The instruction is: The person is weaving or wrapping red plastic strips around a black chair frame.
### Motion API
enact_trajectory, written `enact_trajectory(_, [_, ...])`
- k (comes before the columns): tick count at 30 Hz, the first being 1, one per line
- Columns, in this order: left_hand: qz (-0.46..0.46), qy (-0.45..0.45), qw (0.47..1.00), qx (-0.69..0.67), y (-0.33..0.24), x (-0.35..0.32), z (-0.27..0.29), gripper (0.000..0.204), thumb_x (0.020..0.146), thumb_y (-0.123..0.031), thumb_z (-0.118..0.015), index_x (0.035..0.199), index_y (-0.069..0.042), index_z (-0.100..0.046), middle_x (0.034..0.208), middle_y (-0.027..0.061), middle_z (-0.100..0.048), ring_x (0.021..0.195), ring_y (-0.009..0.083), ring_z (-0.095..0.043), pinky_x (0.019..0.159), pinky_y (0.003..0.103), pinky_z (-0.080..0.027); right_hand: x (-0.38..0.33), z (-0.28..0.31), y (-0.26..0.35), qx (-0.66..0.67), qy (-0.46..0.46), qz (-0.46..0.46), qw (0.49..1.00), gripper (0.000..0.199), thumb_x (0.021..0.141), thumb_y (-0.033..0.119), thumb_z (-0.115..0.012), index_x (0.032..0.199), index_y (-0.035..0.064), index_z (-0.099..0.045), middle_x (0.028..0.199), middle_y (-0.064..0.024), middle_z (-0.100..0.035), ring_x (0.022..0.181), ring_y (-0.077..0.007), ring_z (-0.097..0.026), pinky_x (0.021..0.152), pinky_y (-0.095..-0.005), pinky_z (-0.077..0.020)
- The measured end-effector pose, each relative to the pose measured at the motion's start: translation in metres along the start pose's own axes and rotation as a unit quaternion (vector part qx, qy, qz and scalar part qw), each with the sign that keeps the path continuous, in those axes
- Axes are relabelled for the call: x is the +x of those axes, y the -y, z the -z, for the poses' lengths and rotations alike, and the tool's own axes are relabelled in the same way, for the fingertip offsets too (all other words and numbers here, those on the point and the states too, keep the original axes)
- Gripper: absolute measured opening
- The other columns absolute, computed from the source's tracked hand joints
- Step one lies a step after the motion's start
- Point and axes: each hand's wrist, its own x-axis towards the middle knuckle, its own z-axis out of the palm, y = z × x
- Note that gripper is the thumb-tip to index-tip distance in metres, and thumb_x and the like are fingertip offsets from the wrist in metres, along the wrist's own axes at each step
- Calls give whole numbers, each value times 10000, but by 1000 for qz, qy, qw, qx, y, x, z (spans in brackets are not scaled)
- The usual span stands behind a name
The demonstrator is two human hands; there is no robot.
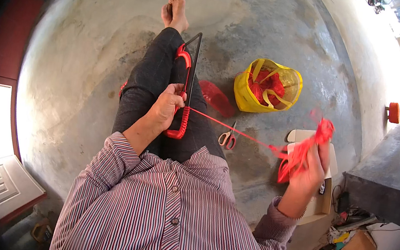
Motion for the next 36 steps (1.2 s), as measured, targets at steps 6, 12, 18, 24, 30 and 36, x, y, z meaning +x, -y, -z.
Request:
enact_trajectory(6, [-300, -72, 860, 406, -5, -29, -7, 425, 741, -101, -659, 1141, -8, -552, 1083, 114, -518, 1050, 239, -487, 968, 330, -380, 12, 1, -86, 178, -60, -178, 966, 155, 916, 114, -583, 1054, 46, -580, 654, 44, -460, 532, -69, -375, 497, -223, -323])
enact_trajectory(12, [-351, 168, 874, 293, -29, -62, -37, 318, 846, -156, -653, 1130, -24, -599, 1185, 115, -555, 1085, 280, -512, 1020, 384, -367, -15, -84, -130, 116, 144, -367, 912, 245, 924, 211, -592, 1116, 60, -568, 874, -7, -601, 744, -100, -555, 660, -276, -463])
enact_trajectory(18, [-159, 242, 932, -216, -85, -61, -16, 300, 940, -127, -561, 1228, -49, -530, 913, 68, -597, 840, 215, -594, 845, 394, -497, 24, -81, -154, 236, 323, -324, 857, 324, 955, 251, -518, 1184, 23, -546, 765, -38, -579, 745, -94, -543, 605, -251, -399])
enact_trajectory(24, [-388, 77, 732, 554, -59, -28, 36, 283, 701, 105, -589, 940, -20, -679, 890, 84, -554, 867, 231, -598, 792, 311, -492, 64, -81, -168, -139, 263, -218, 929, 266, 857, 190, -650, 1052, 9, -648, 742, -14, -593, 559, -71, -465, 503, -205, -340])
enact_trajectory(30, [-302, -13, 797, 523, -12, -22, 7, 300, 704, 19, -643, 990, -13, -562, 894, 136, -581, 859, 325, -591, 773, 383, -496, 55, -109, -180, -276, 366, -177, 871, 258, 832, 143, -697, 1039, -5, -656, 802, -50, -629, 667, -105, -575, 594, -273, -458])
enact_trajectory(36, [-355, -41, 796, 488, -12, -14, 8, 262, 678, 9, -685, 895, -50, -551, 926, 124, -549, 929, 334, -552, 785, 409, -467, 61, -100, -180, -312, 381, -179, 852, 240, 829, 131, -685, 997, -37, -649, 842, -80, -659, 695, -130, -595, 628, -277, -474])
